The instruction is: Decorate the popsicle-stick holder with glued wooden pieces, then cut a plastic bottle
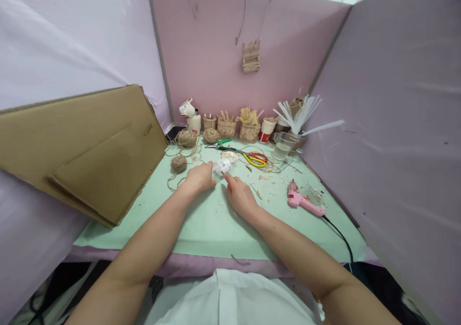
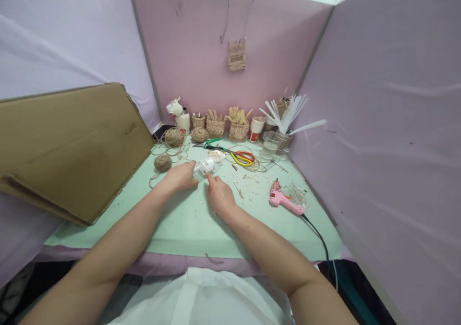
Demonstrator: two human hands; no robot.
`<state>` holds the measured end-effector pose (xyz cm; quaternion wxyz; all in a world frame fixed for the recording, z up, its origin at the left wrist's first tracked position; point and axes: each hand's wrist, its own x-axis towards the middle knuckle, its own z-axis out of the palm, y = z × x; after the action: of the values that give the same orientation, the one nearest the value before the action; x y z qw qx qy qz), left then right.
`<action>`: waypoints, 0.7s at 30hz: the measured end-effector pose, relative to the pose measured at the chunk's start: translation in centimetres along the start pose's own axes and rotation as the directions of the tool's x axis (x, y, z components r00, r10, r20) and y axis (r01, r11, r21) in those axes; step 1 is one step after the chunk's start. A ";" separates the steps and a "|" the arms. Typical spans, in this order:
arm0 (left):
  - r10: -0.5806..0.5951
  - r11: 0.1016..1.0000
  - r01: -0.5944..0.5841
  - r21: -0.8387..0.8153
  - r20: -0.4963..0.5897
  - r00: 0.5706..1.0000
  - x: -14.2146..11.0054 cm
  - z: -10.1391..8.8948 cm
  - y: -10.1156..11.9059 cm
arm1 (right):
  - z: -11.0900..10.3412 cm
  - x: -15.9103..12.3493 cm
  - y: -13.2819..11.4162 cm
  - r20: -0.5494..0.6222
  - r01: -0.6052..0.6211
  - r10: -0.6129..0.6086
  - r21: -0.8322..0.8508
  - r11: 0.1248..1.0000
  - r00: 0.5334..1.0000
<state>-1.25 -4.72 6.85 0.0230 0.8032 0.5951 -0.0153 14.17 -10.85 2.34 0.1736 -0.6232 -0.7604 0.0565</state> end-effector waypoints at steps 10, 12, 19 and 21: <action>0.001 1.000 -0.001 -0.004 -0.011 1.000 -0.4 -0.2 0.3 | 0.1 0.6 -0.3 -0.023 0.009 -0.009 0.013 1.000 1.000; -0.006 1.000 0.006 0.001 -0.002 1.000 -0.5 -0.3 0.5 | 0.0 0.7 -0.4 -0.011 -0.003 0.003 -0.004 1.000 1.000; -0.001 1.000 0.001 0.009 -0.009 1.000 -0.4 -0.1 0.4 | -0.6 0.9 -1.5 0.039 -0.036 0.041 -0.119 0.992 0.998; 0.005 1.000 -0.005 0.015 -0.009 1.000 -0.3 0.0 0.4 | -0.7 0.9 -1.7 0.044 -0.034 0.041 -0.143 0.989 0.998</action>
<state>-0.94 -5.12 6.88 0.0142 0.8048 0.5932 -0.0160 12.68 -10.48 3.64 0.1098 -0.6468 -0.7544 0.0200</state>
